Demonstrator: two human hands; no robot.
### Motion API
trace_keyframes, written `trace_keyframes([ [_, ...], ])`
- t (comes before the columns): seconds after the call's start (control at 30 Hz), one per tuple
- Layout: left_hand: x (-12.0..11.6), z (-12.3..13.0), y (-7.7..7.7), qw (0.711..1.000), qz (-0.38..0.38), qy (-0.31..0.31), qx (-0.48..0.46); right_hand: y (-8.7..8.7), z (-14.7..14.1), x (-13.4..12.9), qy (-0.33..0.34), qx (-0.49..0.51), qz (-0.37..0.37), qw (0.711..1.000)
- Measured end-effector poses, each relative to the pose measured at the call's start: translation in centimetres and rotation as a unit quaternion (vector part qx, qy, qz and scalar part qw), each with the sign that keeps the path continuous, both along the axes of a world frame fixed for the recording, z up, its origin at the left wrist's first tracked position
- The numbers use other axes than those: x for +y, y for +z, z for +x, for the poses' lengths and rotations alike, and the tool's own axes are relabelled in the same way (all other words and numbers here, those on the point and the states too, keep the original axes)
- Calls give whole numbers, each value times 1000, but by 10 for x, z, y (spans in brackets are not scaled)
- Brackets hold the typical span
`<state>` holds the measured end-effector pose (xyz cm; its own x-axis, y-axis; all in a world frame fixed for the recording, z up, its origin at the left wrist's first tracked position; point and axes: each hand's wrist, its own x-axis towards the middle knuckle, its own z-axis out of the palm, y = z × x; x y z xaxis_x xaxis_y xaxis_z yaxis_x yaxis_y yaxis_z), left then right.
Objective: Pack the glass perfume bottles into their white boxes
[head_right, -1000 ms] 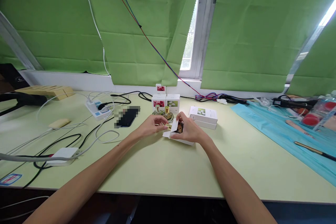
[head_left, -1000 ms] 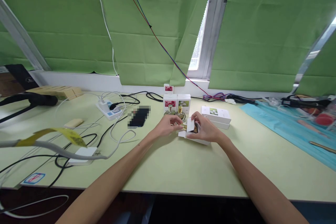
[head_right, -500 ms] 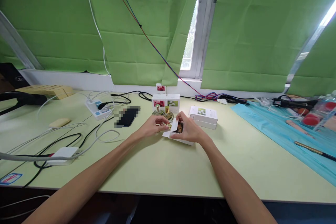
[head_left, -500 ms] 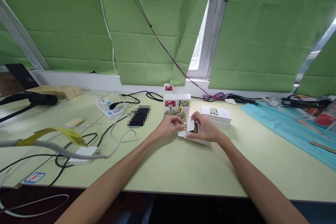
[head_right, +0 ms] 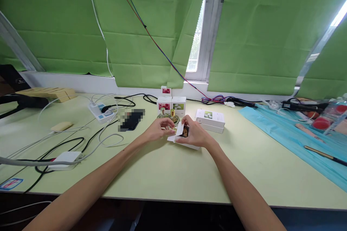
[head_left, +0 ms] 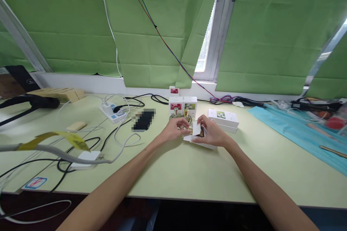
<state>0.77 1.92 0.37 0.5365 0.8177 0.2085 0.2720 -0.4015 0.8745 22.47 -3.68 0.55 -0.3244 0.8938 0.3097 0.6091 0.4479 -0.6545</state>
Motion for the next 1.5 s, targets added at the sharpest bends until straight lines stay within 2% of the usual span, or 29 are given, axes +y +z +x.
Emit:
trace_keyframes([
  [0.43,1,2,-8,1000,-18,8,-13,-1,-1,0,1,2,0,1000],
  [1.5,-12,10,-2,999,-29,4,-33,-1,-5,-2,9,7,10,1000],
])
